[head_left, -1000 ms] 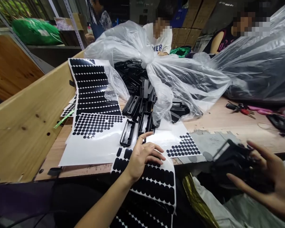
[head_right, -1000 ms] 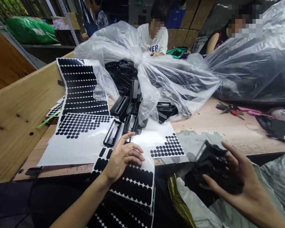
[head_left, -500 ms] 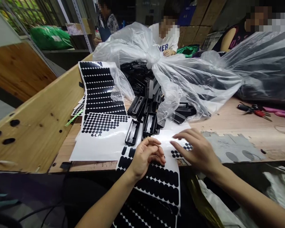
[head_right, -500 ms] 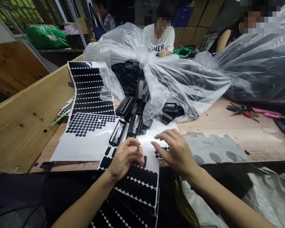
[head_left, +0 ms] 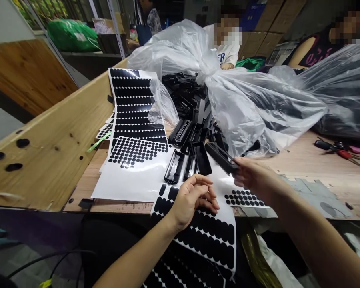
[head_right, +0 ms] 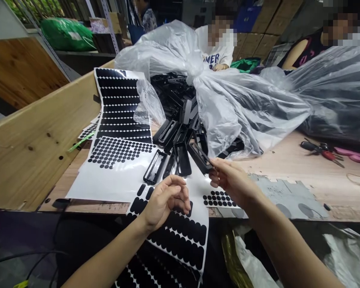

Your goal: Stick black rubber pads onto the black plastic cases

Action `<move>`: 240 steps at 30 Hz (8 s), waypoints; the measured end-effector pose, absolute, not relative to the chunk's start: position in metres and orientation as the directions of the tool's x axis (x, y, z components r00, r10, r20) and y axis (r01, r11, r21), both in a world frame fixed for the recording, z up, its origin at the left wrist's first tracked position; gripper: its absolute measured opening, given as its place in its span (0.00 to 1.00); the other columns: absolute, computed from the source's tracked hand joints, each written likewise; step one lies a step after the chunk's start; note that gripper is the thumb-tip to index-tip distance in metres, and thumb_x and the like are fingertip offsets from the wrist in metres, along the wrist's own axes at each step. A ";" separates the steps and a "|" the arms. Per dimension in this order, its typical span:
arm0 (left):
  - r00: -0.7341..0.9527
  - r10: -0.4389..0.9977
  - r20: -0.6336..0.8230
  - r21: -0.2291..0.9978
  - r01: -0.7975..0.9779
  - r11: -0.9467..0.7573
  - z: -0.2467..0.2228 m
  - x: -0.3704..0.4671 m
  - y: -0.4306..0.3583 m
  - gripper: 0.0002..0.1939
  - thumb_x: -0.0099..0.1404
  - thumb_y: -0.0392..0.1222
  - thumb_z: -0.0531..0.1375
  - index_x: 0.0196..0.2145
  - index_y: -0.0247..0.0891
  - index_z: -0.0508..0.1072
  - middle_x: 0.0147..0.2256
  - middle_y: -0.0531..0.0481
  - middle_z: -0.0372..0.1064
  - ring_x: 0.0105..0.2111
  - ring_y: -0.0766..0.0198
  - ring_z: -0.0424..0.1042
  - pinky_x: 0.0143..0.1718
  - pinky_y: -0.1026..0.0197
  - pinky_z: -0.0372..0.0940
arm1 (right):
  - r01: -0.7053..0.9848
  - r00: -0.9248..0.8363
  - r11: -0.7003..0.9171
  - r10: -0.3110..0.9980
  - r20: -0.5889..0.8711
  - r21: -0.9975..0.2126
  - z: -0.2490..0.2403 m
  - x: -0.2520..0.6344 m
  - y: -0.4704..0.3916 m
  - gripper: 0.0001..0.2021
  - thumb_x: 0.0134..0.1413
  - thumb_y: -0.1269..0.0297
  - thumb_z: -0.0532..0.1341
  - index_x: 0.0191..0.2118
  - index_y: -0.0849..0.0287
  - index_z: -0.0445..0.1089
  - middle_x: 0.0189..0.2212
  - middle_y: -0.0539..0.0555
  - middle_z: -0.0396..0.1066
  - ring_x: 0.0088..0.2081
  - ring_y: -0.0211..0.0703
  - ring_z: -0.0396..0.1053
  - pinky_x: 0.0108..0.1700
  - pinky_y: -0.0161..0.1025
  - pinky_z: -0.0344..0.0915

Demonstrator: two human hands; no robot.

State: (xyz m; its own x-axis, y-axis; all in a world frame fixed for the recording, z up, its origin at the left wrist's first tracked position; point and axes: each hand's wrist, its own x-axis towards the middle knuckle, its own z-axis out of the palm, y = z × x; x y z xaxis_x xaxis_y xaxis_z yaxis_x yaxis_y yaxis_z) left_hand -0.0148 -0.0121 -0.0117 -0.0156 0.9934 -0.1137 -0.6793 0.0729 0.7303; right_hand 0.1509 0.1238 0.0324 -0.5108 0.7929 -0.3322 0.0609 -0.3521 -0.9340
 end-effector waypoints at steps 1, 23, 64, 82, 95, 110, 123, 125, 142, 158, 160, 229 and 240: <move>-0.020 0.994 -0.107 0.726 -0.685 0.065 -0.012 -0.015 -0.012 0.09 0.68 0.42 0.59 0.42 0.34 0.69 0.32 0.49 0.71 0.28 0.63 0.76 0.28 0.61 0.73 | 0.003 -0.509 -0.411 0.784 -0.356 -0.911 0.035 0.157 0.116 0.19 0.50 0.50 0.74 0.27 0.57 0.68 0.23 0.45 0.57 0.23 0.33 0.54 0.23 0.32 0.58; 0.185 0.980 -0.070 0.938 -0.322 0.127 -0.009 -0.015 -0.020 0.23 0.67 0.52 0.66 0.52 0.33 0.80 0.44 0.39 0.79 0.34 0.59 0.78 0.36 0.60 0.71 | 0.546 -0.468 0.187 0.877 -0.112 -0.817 0.050 0.200 0.118 0.20 0.59 0.41 0.62 0.37 0.54 0.74 0.33 0.54 0.75 0.34 0.48 0.73 0.38 0.46 0.71; -0.032 0.993 -0.117 0.776 -0.627 0.071 -0.017 -0.011 -0.014 0.33 0.70 0.61 0.58 0.67 0.48 0.58 0.33 0.50 0.77 0.23 0.59 0.76 0.19 0.65 0.64 | 0.312 -0.693 -0.046 0.672 -0.261 -0.949 0.054 0.132 0.080 0.18 0.49 0.47 0.74 0.32 0.58 0.78 0.28 0.52 0.74 0.31 0.41 0.70 0.36 0.37 0.68; -0.033 0.995 -0.098 0.796 -0.602 0.058 -0.017 -0.012 -0.015 0.28 0.72 0.58 0.56 0.64 0.44 0.61 0.25 0.54 0.72 0.17 0.63 0.71 0.19 0.65 0.64 | 0.395 -0.678 0.341 0.735 -0.020 -0.853 0.058 0.131 0.070 0.15 0.57 0.47 0.69 0.36 0.54 0.74 0.32 0.53 0.76 0.33 0.45 0.75 0.35 0.39 0.71; -0.058 0.997 -0.045 0.667 -0.745 -0.013 -0.014 -0.018 -0.011 0.17 0.75 0.56 0.51 0.49 0.40 0.61 0.33 0.51 0.73 0.19 0.66 0.72 0.18 0.66 0.64 | 0.569 -0.713 0.671 0.690 0.122 -0.476 0.019 0.163 0.049 0.11 0.65 0.53 0.62 0.42 0.54 0.77 0.31 0.54 0.81 0.26 0.48 0.77 0.28 0.42 0.69; -0.065 0.997 -0.037 0.602 -0.798 -0.029 -0.012 -0.018 -0.011 0.19 0.77 0.54 0.45 0.47 0.37 0.64 0.32 0.49 0.74 0.18 0.66 0.72 0.21 0.65 0.66 | 0.471 -0.761 0.836 0.547 0.349 -0.282 0.018 0.173 0.039 0.07 0.67 0.64 0.63 0.43 0.61 0.76 0.33 0.56 0.81 0.30 0.48 0.80 0.29 0.41 0.75; -0.051 0.999 -0.003 0.583 -0.811 -0.040 -0.015 -0.020 -0.012 0.15 0.71 0.49 0.50 0.49 0.36 0.62 0.32 0.47 0.76 0.17 0.63 0.71 0.21 0.63 0.64 | 0.474 -0.769 0.846 0.533 0.354 -0.244 0.014 0.168 0.038 0.09 0.67 0.63 0.62 0.44 0.63 0.76 0.34 0.58 0.80 0.33 0.50 0.79 0.31 0.44 0.74; -0.060 0.998 -0.008 0.580 -0.813 -0.045 -0.015 -0.020 -0.012 0.15 0.71 0.49 0.50 0.48 0.37 0.63 0.32 0.47 0.76 0.17 0.64 0.71 0.21 0.63 0.64 | 0.517 -0.747 0.772 0.618 0.247 -0.370 0.009 0.169 0.039 0.11 0.66 0.62 0.63 0.49 0.61 0.77 0.32 0.55 0.81 0.30 0.48 0.79 0.30 0.43 0.75; 0.103 0.995 -0.019 0.713 -0.696 0.086 -0.014 -0.019 -0.013 0.20 0.72 0.49 0.53 0.48 0.28 0.72 0.35 0.36 0.80 0.17 0.63 0.73 0.18 0.66 0.64 | 0.316 -0.525 0.021 0.837 -0.156 -0.948 0.076 0.157 0.092 0.13 0.50 0.49 0.74 0.33 0.53 0.83 0.52 0.56 0.78 0.49 0.54 0.77 0.47 0.47 0.75; 0.091 0.995 -0.035 0.751 -0.655 0.086 -0.016 -0.018 -0.015 0.22 0.72 0.48 0.54 0.54 0.28 0.72 0.36 0.36 0.81 0.18 0.62 0.74 0.20 0.64 0.67 | 0.274 -0.630 0.005 0.756 -0.176 -0.962 0.065 0.144 0.103 0.11 0.55 0.52 0.72 0.39 0.51 0.83 0.44 0.55 0.82 0.46 0.54 0.80 0.53 0.51 0.77; 0.089 0.996 -0.032 0.757 -0.648 0.082 -0.017 -0.018 -0.015 0.22 0.73 0.48 0.53 0.54 0.28 0.72 0.37 0.36 0.81 0.19 0.62 0.75 0.20 0.64 0.67 | 0.272 -0.629 -0.013 0.754 -0.188 -0.962 0.066 0.144 0.103 0.10 0.55 0.53 0.72 0.39 0.51 0.83 0.46 0.55 0.82 0.46 0.54 0.80 0.53 0.51 0.77; -0.124 0.992 -0.016 0.628 -0.773 -0.086 -0.016 -0.019 -0.015 0.20 0.74 0.58 0.53 0.43 0.35 0.68 0.30 0.48 0.76 0.17 0.68 0.70 0.20 0.67 0.64 | 0.536 -0.702 0.677 0.689 0.178 -0.503 0.009 0.132 0.085 0.18 0.62 0.50 0.62 0.48 0.59 0.75 0.42 0.60 0.79 0.44 0.58 0.77 0.45 0.54 0.72; -0.225 0.968 -0.110 0.682 -0.726 -0.091 -0.013 -0.011 -0.014 0.20 0.70 0.56 0.62 0.48 0.39 0.64 0.36 0.50 0.72 0.26 0.66 0.74 0.26 0.64 0.69 | 0.158 -0.540 -0.319 0.765 -0.352 -0.935 0.035 0.153 0.076 0.19 0.67 0.46 0.57 0.44 0.56 0.76 0.43 0.60 0.81 0.35 0.48 0.78 0.36 0.42 0.75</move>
State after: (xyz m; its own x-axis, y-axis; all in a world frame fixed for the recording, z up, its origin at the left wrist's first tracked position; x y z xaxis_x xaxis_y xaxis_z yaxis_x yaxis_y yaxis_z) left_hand -0.0110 -0.0144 -0.0131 -0.2245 0.9683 -0.1097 -0.7255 -0.0910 0.6822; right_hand 0.1532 0.0760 0.0346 -0.5397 0.7647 -0.3522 0.1581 -0.3188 -0.9345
